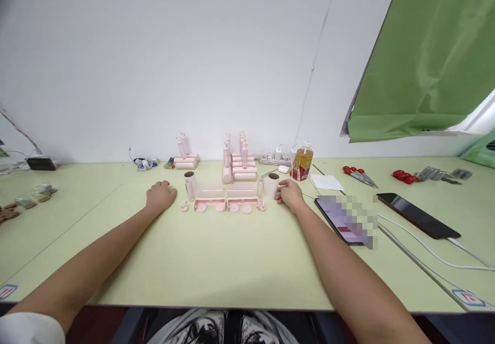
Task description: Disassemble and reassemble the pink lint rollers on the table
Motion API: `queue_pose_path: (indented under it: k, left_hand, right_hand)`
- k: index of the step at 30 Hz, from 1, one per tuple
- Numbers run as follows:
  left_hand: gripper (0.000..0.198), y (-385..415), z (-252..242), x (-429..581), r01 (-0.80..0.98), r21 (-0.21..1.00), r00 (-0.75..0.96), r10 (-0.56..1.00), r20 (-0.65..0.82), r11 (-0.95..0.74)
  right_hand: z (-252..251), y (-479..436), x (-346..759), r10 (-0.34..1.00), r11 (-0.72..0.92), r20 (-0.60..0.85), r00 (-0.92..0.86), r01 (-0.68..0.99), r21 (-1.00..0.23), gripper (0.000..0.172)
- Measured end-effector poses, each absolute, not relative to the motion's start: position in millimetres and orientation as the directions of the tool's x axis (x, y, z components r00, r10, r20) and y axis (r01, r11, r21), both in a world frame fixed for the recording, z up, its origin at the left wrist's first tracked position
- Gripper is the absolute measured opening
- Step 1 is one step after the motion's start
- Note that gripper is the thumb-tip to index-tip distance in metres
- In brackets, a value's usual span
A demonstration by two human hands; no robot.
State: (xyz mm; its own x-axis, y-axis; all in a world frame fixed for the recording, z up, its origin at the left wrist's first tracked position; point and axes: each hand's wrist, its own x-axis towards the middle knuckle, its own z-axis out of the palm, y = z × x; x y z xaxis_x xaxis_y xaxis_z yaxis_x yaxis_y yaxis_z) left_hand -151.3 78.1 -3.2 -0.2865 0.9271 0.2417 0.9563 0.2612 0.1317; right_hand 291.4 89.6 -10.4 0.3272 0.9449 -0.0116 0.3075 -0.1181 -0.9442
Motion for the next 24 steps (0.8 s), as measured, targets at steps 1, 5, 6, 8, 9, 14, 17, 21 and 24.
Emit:
queue_pose_path:
  k: [1,5,6,8,9,14,17,21,24]
  left_hand:
    - [0.047,78.7,-3.3,-151.6,0.959,0.124,-0.278,0.932,0.233,0.255]
    - [0.045,81.3,-2.5,-153.2,0.964,0.106,-0.261,0.946,0.193,0.244]
    - [0.044,81.8,-2.4,-153.3,0.964,0.102,-0.261,0.947,0.189,0.245]
    - [0.044,82.6,-2.3,-153.3,0.964,0.099,-0.262,0.947,0.186,0.248]
    - [0.044,82.7,-2.3,-153.1,0.964,0.099,-0.263,0.947,0.186,0.248]
    - [0.042,81.3,-1.8,-151.5,0.964,0.109,-0.259,0.945,0.199,0.241]
    - [0.041,80.7,-2.2,-151.4,0.964,0.119,-0.259,0.942,0.214,0.238]
    - [0.039,80.7,-4.1,-152.0,0.962,0.132,-0.263,0.939,0.224,0.238]
    - [0.039,79.4,-4.6,-152.1,0.961,0.138,-0.266,0.936,0.232,0.239]
  right_hand:
    - [-10.6,89.4,289.6,0.949,-0.113,-0.011,0.314,0.309,-0.944,0.019]
    - [-12.7,89.3,284.9,0.956,-0.078,0.032,0.291,0.359,-0.93,0.016]
    - [-13.3,89.7,284.4,0.953,-0.066,0.055,0.298,0.381,-0.922,0.016]
    - [-13.7,90.8,284.3,0.937,-0.044,0.115,0.33,0.437,-0.898,0.016]
    - [-13.4,91.3,284.6,0.924,-0.032,0.152,0.35,0.469,-0.883,0.016]
    - [-9.8,92.7,286.9,0.858,-0.009,0.288,0.426,0.572,-0.82,0.013]
    - [-10.1,93.4,288.0,0.844,-0.006,0.308,0.438,0.583,-0.813,0.014]
    - [-12.7,95.1,289.8,0.842,-0.001,0.31,0.441,0.577,-0.817,0.013]
    - [-14.6,96.3,292.1,0.856,-0.002,0.295,0.425,0.572,-0.821,0.011]
